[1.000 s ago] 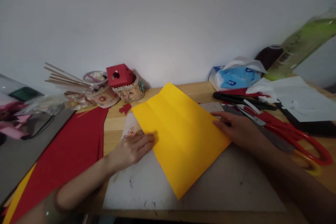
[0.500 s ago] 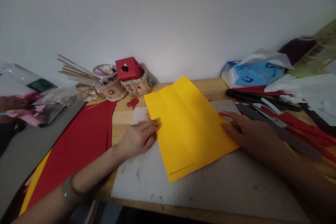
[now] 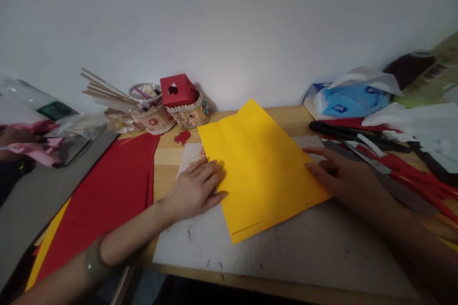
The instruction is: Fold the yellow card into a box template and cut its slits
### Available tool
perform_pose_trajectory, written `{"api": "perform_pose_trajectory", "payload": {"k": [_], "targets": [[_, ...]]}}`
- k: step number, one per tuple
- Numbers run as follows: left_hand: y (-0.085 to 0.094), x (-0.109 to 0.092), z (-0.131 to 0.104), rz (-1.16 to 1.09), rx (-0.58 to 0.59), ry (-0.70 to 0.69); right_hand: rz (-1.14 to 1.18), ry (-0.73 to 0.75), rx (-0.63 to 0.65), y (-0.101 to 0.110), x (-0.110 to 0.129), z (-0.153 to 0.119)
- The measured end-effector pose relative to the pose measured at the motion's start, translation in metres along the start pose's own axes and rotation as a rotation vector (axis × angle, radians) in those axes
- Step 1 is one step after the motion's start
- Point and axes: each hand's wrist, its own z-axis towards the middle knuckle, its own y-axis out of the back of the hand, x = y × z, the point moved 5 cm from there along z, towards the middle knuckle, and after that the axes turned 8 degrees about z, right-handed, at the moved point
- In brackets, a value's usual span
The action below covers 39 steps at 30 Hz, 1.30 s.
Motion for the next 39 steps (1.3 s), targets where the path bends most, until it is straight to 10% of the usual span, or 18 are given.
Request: {"api": "perform_pose_trajectory", "payload": {"k": [3, 9, 23, 39], "targets": [[0.014, -0.022, 0.003, -0.124, -0.085, -0.204, 0.129, -0.012, -0.097, 0.007, 0.002, -0.002], [0.019, -0.061, 0.007, -0.208, 0.108, -0.422, 0.243, 0.089, -0.392, 0.023, 0.009, -0.018], [0.000, -0.079, 0.032, -0.132, 0.194, -0.325, -0.083, 0.034, -0.530, 0.098, -0.046, -0.071], [-0.017, -0.067, 0.068, -0.253, 0.097, -0.218, -0.576, 0.235, -0.290, 0.036, -0.052, -0.001]]}}
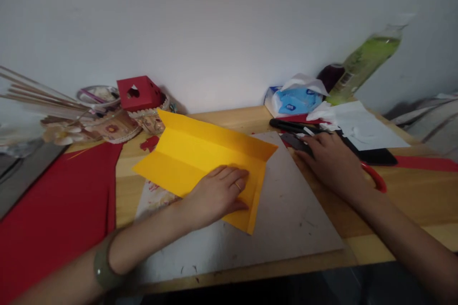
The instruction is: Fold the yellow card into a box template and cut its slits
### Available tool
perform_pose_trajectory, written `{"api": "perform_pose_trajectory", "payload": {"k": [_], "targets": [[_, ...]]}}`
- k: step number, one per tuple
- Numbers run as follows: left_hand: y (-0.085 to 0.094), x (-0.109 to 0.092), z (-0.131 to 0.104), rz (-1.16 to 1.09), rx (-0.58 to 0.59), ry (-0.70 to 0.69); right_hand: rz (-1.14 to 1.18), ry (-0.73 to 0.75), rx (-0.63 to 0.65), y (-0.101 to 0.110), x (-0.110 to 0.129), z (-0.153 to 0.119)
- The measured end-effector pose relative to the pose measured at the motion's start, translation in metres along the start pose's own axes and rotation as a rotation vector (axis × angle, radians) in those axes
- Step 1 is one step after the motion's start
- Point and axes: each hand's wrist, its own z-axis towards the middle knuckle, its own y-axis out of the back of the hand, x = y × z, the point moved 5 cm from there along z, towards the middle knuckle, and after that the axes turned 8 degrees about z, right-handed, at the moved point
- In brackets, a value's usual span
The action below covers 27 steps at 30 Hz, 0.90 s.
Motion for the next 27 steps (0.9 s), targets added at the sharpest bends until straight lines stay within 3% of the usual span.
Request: {"api": "perform_pose_trajectory", "payload": {"k": [9, 12, 18, 21, 23, 27], "targets": [[-0.009, 0.006, -0.004, 0.013, 0.080, -0.023, 0.099, -0.040, 0.026, -0.006, -0.020, 0.008], [-0.010, 0.005, -0.009, 0.065, 0.059, -0.090, 0.129, -0.124, 0.019, 0.007, -0.020, 0.003], [-0.011, 0.007, -0.014, 0.034, 0.019, -0.139, 0.154, -0.292, -0.067, 0.053, -0.014, -0.026], [-0.011, 0.007, -0.014, 0.017, 0.034, -0.154, 0.308, -0.202, -0.070, 0.060, 0.011, -0.045], [-0.012, 0.007, -0.013, 0.018, 0.056, -0.157, 0.350, -0.031, 0.107, 0.048, 0.041, -0.054], [-0.013, 0.008, -0.013, 0.028, 0.084, -0.152, 0.158, 0.247, 0.125, 0.029, 0.087, -0.059]]}}
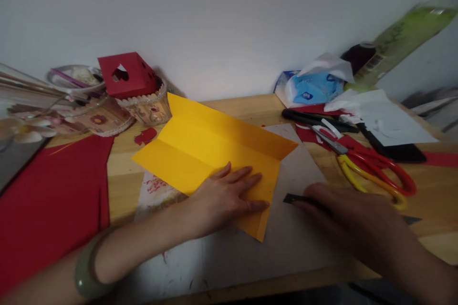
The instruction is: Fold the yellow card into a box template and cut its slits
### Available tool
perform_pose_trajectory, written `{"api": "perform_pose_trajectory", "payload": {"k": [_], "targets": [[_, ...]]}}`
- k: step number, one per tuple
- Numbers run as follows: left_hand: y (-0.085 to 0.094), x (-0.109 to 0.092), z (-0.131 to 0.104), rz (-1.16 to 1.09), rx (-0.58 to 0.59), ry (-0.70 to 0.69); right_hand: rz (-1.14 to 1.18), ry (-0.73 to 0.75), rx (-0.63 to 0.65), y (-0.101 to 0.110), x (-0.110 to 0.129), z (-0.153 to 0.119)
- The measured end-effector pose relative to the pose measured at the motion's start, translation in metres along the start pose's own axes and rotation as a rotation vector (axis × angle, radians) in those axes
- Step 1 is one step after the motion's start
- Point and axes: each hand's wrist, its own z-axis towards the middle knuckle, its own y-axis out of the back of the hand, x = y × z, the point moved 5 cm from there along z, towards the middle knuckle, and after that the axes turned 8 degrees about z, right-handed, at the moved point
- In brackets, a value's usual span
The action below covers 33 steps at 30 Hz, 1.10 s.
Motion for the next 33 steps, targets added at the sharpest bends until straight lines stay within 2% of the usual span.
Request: {"api": "perform_pose_trajectory", "payload": {"k": [4, 9, 13, 21, 26, 31, 33], "targets": [[0.000, 0.000, 0.000, -0.010, 0.023, 0.005, -0.060, 0.066, -0.029, -0.009, 0.013, 0.010], [0.000, -0.001, 0.001, -0.030, 0.025, 0.000, -0.076, 0.043, -0.018, -0.013, 0.015, 0.015], [-0.001, 0.000, 0.002, -0.002, 0.027, 0.004, -0.082, 0.045, 0.002, -0.016, 0.010, 0.018], [0.001, 0.000, 0.001, -0.010, 0.021, -0.005, 0.043, -0.014, 0.155, -0.020, -0.002, 0.024], [-0.001, 0.000, 0.001, -0.019, 0.011, -0.002, -0.037, -0.030, 0.108, -0.018, -0.006, 0.028], [-0.002, -0.001, 0.001, -0.028, 0.016, -0.003, 0.036, 0.010, 0.171, -0.019, -0.007, 0.031], [-0.002, -0.001, 0.001, -0.030, 0.016, -0.003, 0.020, -0.001, 0.157, -0.019, -0.009, 0.032]]}}
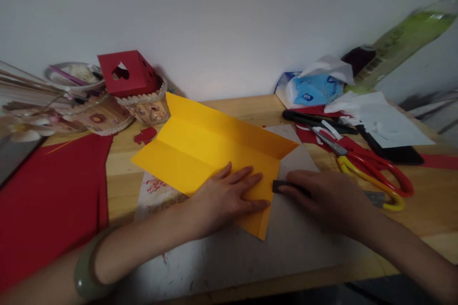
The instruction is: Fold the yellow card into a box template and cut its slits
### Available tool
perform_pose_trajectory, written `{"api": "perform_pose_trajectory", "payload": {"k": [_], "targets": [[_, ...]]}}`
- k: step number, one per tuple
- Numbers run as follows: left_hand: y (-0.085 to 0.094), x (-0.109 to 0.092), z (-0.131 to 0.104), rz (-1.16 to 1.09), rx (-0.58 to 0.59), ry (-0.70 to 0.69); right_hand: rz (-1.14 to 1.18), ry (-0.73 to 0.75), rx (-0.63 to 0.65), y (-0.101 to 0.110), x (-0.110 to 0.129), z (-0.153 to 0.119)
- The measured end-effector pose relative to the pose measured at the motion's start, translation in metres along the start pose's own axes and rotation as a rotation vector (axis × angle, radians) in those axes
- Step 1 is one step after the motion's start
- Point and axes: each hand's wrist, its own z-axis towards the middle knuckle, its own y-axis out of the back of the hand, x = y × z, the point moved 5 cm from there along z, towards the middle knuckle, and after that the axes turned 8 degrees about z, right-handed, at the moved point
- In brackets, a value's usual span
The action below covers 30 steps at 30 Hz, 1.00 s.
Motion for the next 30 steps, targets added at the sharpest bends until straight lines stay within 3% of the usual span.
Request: {"api": "perform_pose_trajectory", "payload": {"k": [6, 10, 13, 22, 26, 30], "targets": [[-0.001, 0.000, 0.000, 0.016, -0.029, -0.006, 0.048, -0.014, 0.002, -0.004, 0.002, -0.001], [-0.001, 0.001, 0.000, 0.037, -0.030, 0.000, -0.001, -0.042, -0.086, 0.001, 0.008, -0.001], [-0.002, 0.001, 0.000, 0.044, -0.015, -0.001, 0.102, -0.005, -0.043, -0.001, 0.013, 0.001], [0.002, 0.000, -0.003, 0.019, -0.036, 0.008, 0.094, -0.166, -0.247, 0.017, -0.023, 0.009], [0.011, 0.003, 0.004, 0.030, -0.062, -0.003, 0.019, -0.200, -0.220, 0.013, -0.033, 0.014], [0.008, 0.009, 0.020, 0.115, 0.020, 0.008, -0.003, -0.193, -0.199, 0.007, -0.033, 0.018]]}}
